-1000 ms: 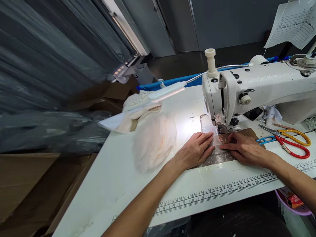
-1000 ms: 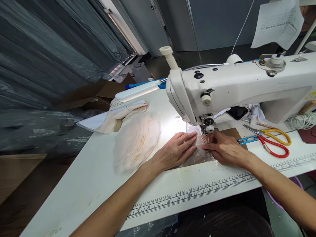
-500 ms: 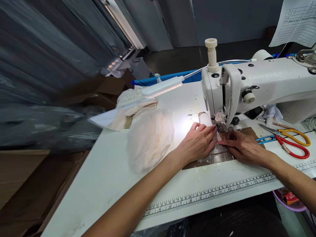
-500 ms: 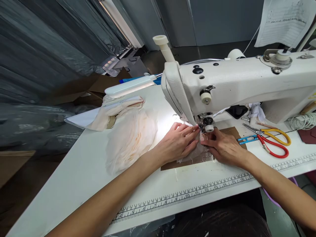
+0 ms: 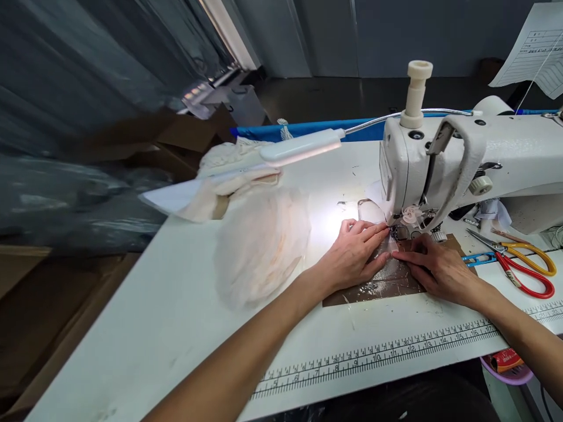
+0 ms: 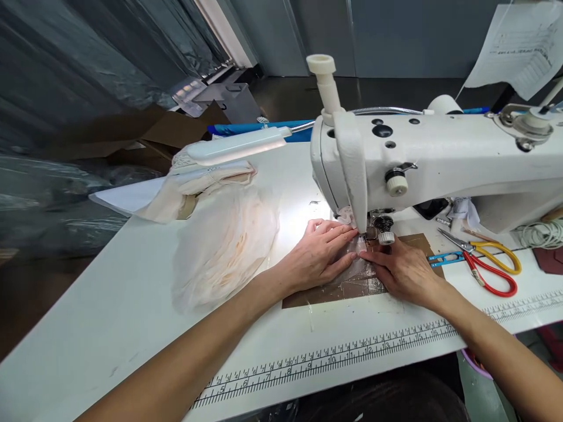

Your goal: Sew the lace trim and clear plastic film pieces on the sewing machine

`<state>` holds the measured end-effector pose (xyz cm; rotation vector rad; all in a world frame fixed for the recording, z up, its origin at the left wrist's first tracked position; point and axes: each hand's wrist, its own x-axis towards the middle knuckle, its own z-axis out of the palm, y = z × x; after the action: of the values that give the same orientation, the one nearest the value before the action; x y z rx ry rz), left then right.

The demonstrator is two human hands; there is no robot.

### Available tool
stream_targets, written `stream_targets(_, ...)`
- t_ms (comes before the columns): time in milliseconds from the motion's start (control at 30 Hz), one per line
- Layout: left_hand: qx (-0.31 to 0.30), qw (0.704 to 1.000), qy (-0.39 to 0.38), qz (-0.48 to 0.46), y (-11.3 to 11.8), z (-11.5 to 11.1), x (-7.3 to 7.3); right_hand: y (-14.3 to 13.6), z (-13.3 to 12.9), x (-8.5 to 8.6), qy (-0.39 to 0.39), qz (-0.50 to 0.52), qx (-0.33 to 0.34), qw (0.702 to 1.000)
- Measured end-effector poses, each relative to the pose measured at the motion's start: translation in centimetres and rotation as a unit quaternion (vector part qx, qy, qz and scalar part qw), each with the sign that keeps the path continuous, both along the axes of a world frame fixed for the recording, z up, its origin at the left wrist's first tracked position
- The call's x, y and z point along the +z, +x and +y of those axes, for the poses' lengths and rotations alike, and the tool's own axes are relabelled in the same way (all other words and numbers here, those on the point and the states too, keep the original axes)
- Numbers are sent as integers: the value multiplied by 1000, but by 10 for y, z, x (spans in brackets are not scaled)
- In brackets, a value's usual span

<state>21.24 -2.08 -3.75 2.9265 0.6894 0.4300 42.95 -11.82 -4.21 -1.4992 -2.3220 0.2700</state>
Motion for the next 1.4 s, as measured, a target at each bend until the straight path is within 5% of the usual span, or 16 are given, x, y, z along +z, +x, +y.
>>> stream_targets(500,-7,999,-9,-50,1,1,-3,-2,-2,-1,-2,8,-22,1000)
stream_targets(767,-1,999,49,-19,2,-2,-4,-5,17,36,-92,-74,11,993)
stream_targets(867,2,995,97,-34,2,-3,-1,-5,19,37,-100,-73,6,992)
stream_targets(1000,-54,975,154,-151,0,-4,8,-2,16,24,-64,-33,-1,997)
stream_targets(1167,-180,965,75,-177,-1,-7,12,0,15,16,-37,-20,5,999)
stream_targets(1400,-179,966,35,-181,1,-8,7,0,15,16,-32,-8,-4,999)
